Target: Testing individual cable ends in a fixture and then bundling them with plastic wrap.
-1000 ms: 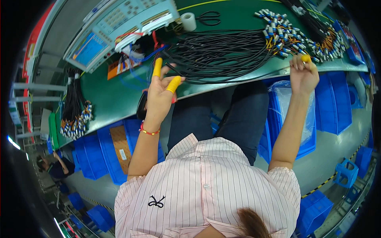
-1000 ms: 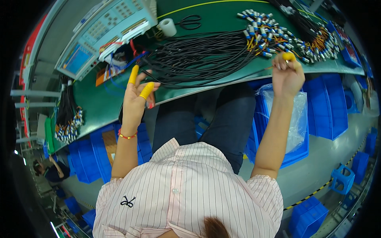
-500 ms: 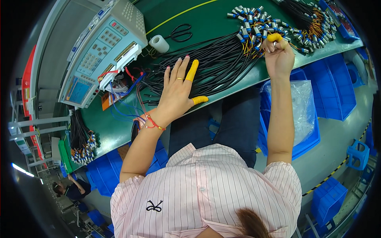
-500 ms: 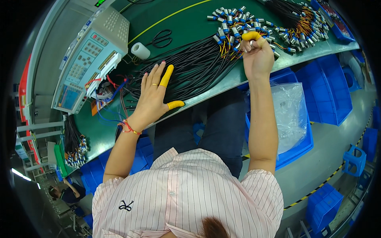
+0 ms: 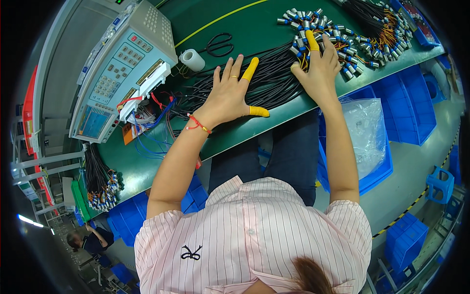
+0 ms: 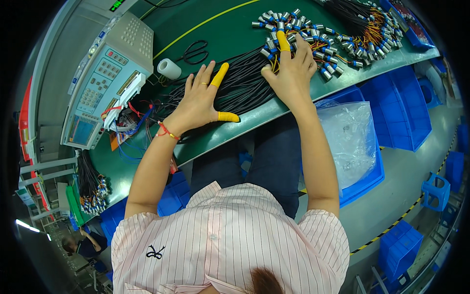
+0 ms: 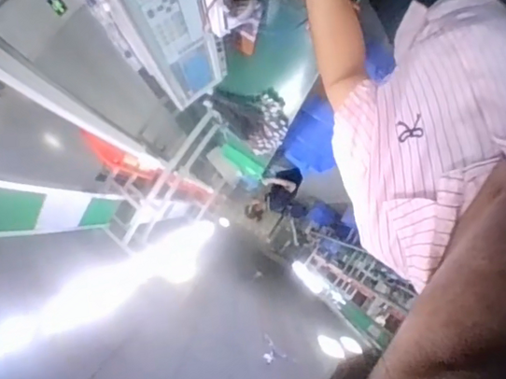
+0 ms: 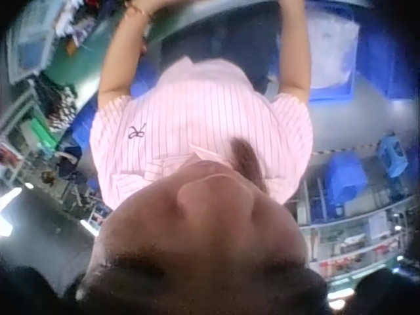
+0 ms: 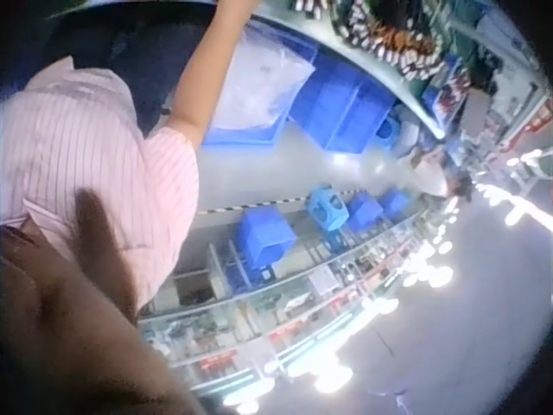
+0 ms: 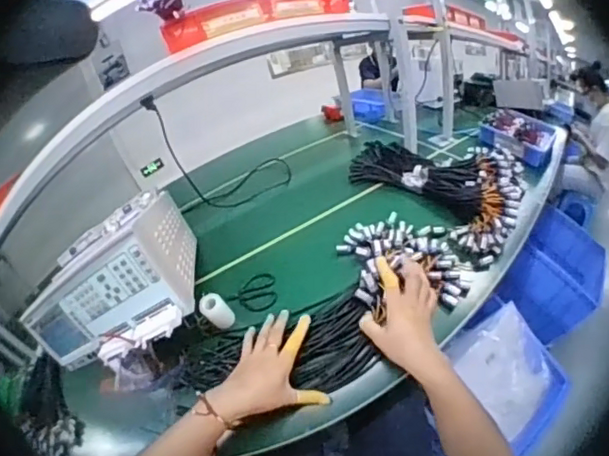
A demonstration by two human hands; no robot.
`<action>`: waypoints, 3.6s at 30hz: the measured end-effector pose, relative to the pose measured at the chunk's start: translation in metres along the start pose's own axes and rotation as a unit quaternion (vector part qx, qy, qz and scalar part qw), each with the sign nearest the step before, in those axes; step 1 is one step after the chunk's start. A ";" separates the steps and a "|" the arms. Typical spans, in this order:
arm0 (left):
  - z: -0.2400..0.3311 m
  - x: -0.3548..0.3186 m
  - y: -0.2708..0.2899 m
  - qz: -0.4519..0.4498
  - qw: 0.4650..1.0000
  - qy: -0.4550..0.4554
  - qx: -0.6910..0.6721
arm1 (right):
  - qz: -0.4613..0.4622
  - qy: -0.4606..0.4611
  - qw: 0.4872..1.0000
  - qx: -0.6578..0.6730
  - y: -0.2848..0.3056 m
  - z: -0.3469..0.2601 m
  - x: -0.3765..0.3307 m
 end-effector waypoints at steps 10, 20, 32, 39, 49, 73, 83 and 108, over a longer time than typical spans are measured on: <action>-0.014 0.000 -0.007 0.023 1.000 -0.007 -0.011 | 0.124 -0.013 0.990 -0.070 -0.012 0.042 0.018; -0.005 -0.013 -0.014 0.109 0.994 -0.014 -0.007 | 0.119 0.087 0.985 -0.085 0.015 0.029 0.036; 0.005 -0.022 0.000 0.053 0.991 0.031 -0.120 | -0.362 0.326 0.872 0.052 0.031 -0.078 0.016; 0.052 -0.094 0.021 0.269 0.940 -0.033 -0.205 | -0.305 0.333 0.884 0.120 0.035 -0.067 -0.013; 0.075 -0.175 -0.097 -0.206 0.843 0.017 -0.497 | -0.203 0.356 0.906 0.107 0.036 -0.054 -0.052; 0.046 -0.109 0.005 0.134 0.773 0.051 -0.619 | -0.209 0.164 0.901 0.342 0.103 -0.060 0.052; 0.062 -0.076 -0.024 0.155 0.969 -0.065 -0.179 | -0.224 0.029 0.833 0.506 0.134 -0.072 0.090; 0.037 -0.012 0.173 0.222 0.750 -0.085 -0.618 | -0.304 -0.021 0.707 0.638 0.162 -0.105 0.099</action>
Point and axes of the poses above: each hand's wrist, its own x-axis towards the middle knuckle, its own y-axis out of the back of the hand, z = x × y, the point moved 1 cm from there along x, towards the middle knuckle, and after that the axes turned 2 degrees about -y, right-handed, at the moved point
